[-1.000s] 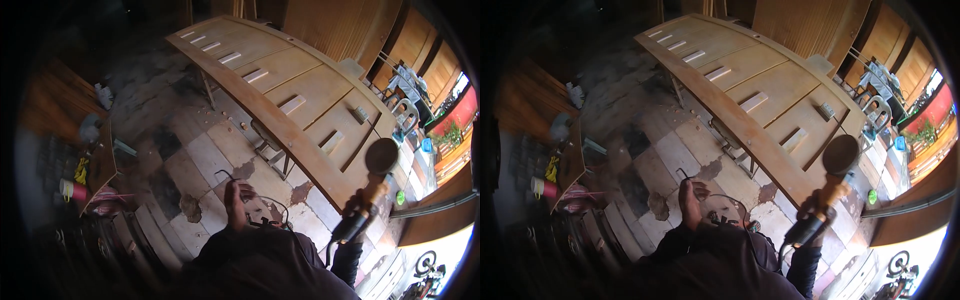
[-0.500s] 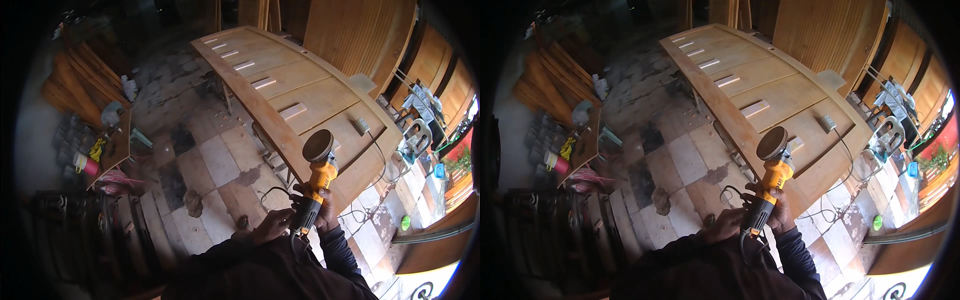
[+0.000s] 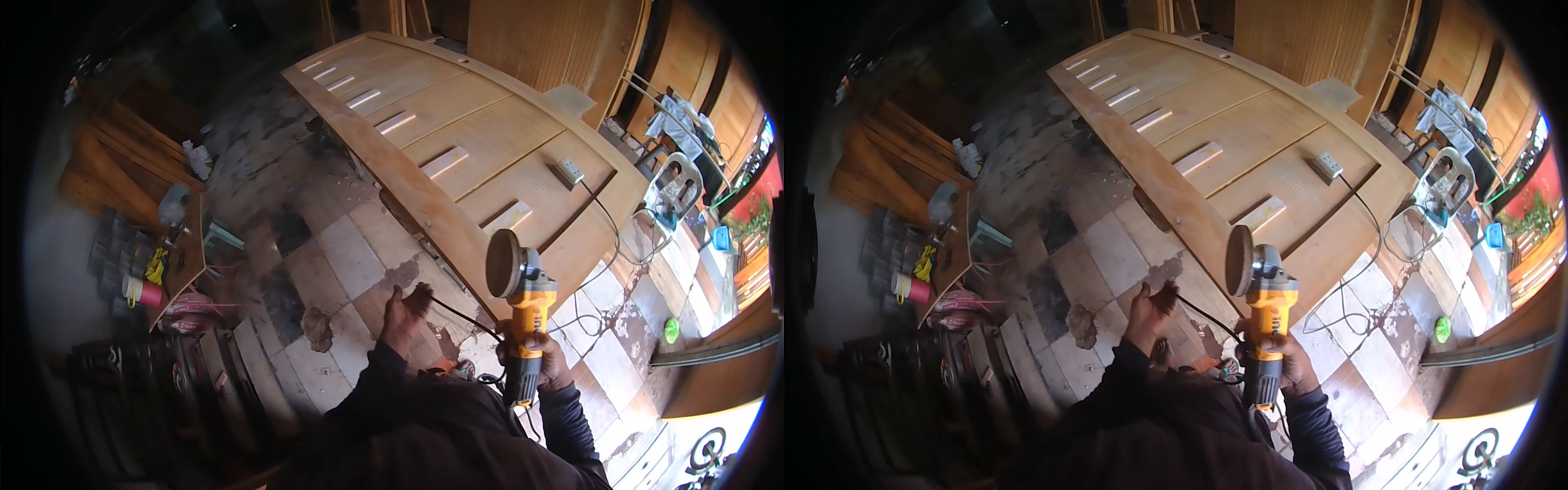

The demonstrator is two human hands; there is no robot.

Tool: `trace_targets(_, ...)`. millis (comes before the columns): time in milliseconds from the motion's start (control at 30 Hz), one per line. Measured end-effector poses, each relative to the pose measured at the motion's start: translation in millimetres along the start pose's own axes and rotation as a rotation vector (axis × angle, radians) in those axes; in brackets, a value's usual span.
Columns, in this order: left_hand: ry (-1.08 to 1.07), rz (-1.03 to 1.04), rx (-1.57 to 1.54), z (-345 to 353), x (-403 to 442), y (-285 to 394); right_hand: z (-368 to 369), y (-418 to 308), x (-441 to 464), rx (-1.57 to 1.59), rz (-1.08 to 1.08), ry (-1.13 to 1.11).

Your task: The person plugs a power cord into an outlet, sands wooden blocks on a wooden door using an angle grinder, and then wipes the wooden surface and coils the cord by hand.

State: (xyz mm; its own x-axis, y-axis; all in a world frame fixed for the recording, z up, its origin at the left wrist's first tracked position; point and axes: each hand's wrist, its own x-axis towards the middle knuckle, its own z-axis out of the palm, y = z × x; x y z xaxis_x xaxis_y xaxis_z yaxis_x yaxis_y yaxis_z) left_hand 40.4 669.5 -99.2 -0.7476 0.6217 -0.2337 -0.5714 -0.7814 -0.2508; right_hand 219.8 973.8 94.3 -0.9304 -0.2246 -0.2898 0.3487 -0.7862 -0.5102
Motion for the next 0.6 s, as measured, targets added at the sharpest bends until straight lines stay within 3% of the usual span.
trace_targets(300, 0.457, 0.373, 0.023, -33, -27, 146, -48, -29, -101, -0.036, -0.403, 0.439)
trace_targets(433, 0.448, 0.627, 0.318, -47, -61, 220, -86, -26, -131, 0.011, -0.645, 0.616)
trace_targets(533, 0.343, 0.648, 0.285, -42, -78, 278, -95, -19, -143, 0.065, -0.759, 0.661)
trace_targets(600, 0.374, 0.803, 0.294, -18, -86, 291, -109, -10, -152, 0.069, -0.815, 0.660)
